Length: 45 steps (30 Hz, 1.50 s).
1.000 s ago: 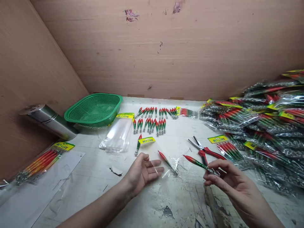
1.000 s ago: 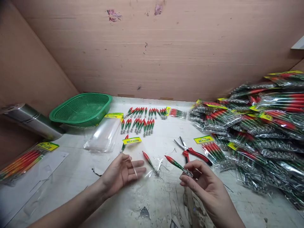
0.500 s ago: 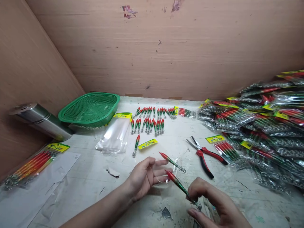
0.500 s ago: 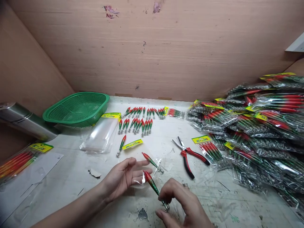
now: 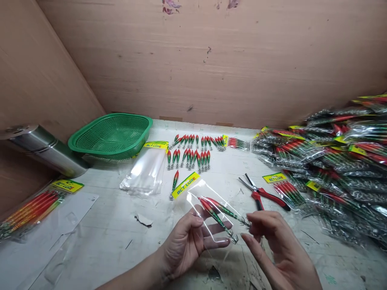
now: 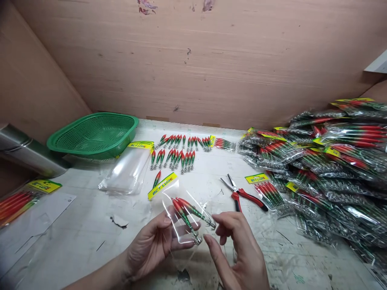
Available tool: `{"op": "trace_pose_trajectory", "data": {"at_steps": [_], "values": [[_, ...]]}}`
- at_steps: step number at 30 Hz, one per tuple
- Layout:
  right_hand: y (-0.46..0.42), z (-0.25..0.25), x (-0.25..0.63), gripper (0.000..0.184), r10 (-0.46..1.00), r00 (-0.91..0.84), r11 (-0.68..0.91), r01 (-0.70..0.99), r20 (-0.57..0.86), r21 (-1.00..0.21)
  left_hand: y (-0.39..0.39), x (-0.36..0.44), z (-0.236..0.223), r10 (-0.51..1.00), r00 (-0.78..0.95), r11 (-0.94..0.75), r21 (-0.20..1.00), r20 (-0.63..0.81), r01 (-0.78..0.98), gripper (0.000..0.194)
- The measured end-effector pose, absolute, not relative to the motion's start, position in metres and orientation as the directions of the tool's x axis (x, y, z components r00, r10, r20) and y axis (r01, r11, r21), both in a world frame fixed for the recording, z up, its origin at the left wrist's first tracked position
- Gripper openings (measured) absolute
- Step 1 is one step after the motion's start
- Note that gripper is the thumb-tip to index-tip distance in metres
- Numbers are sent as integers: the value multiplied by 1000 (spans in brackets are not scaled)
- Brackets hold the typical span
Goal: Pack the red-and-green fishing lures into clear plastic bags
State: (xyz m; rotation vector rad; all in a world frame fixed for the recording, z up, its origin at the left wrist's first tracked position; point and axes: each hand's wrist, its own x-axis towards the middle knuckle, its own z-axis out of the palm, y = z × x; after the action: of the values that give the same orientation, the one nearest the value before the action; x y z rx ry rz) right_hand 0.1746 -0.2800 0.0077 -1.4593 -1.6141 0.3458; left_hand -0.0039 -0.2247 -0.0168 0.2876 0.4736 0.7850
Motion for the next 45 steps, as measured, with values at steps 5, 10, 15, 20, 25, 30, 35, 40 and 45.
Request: {"op": "trace_pose_trajectory", "data": {"at_steps": [5,10,15,20,25,30,35,40,45], "values": [[-278,10,166,24,861,-123,452,630,493,-632,-226,-5,-18,721,572,692,374,-391,-618,39],[-278,12,164,29,860,-177,474,627,480,-618,-222,-6,-18,717,587,693,299,-376,-656,34],[-268,10,160,27,862,-230,475,677,451,-563,-218,-10,-15,737,593,673,281,-323,-684,32],[-242,14,147,28,812,-319,539,732,490,-417,-208,-15,-13,797,525,601,303,-299,-739,29],[-219,27,136,28,771,-357,576,744,527,-339,-199,-22,-6,838,453,539,322,-305,-779,31],[-211,30,132,20,754,-373,605,715,541,-350,-193,-25,1,856,423,509,341,-297,-790,37],[-214,26,132,24,757,-369,606,706,540,-366,-193,-26,3,867,396,487,344,-303,-803,36],[-216,25,128,22,741,-327,607,700,586,-376,-195,-24,1,853,420,512,343,-309,-788,41],[-216,21,132,20,724,-341,617,709,600,-342,-193,-24,-1,846,426,519,309,-321,-797,38]]}}
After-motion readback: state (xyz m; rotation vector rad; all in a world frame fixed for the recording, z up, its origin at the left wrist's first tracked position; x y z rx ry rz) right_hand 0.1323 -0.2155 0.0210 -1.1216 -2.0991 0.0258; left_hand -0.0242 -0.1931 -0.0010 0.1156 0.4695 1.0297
